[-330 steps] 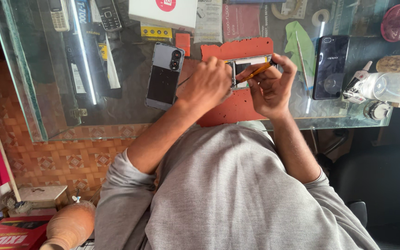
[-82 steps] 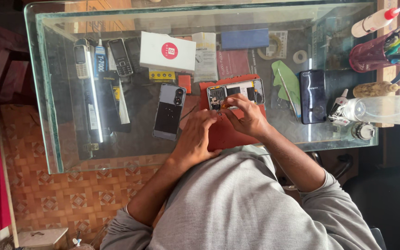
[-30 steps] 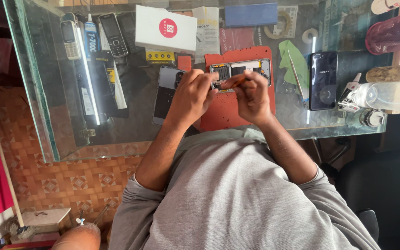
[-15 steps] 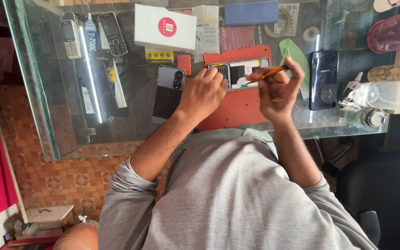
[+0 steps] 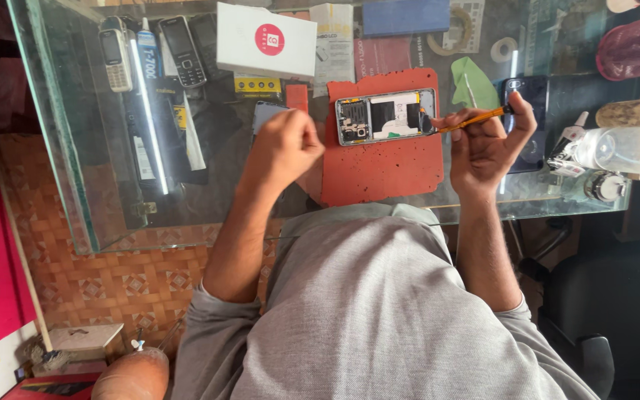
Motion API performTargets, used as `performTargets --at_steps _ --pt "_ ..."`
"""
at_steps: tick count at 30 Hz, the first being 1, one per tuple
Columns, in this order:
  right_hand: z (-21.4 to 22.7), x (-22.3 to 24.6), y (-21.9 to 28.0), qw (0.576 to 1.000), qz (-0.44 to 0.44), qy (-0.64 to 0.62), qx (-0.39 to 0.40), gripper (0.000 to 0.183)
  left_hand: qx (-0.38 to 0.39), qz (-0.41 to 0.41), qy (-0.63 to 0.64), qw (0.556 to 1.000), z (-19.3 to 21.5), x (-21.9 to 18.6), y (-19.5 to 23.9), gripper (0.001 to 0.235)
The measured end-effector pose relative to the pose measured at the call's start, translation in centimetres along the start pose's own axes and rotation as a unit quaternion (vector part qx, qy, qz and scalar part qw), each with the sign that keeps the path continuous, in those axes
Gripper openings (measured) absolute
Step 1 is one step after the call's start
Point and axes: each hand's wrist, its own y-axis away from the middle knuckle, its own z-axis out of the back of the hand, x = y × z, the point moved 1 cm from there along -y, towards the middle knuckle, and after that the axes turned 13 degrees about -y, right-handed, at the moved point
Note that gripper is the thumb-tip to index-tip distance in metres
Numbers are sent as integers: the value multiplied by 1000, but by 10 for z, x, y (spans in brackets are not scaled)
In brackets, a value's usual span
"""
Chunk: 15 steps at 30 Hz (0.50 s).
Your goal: The person pries open a smartphone and removes numerous internal screws using a screwdriver. They then detach the screen assembly from the phone body while working at a desk filled with electronics.
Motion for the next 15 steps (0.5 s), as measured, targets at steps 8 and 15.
performTargets --at_steps 8,15 --pt "-1 1 0 1000 -13 5 -1 68 15 98 -3 995 53 19 35 20" --pt "2 6 1 999 6 52 4 67 7 71 -18 997 66 3 21 32"
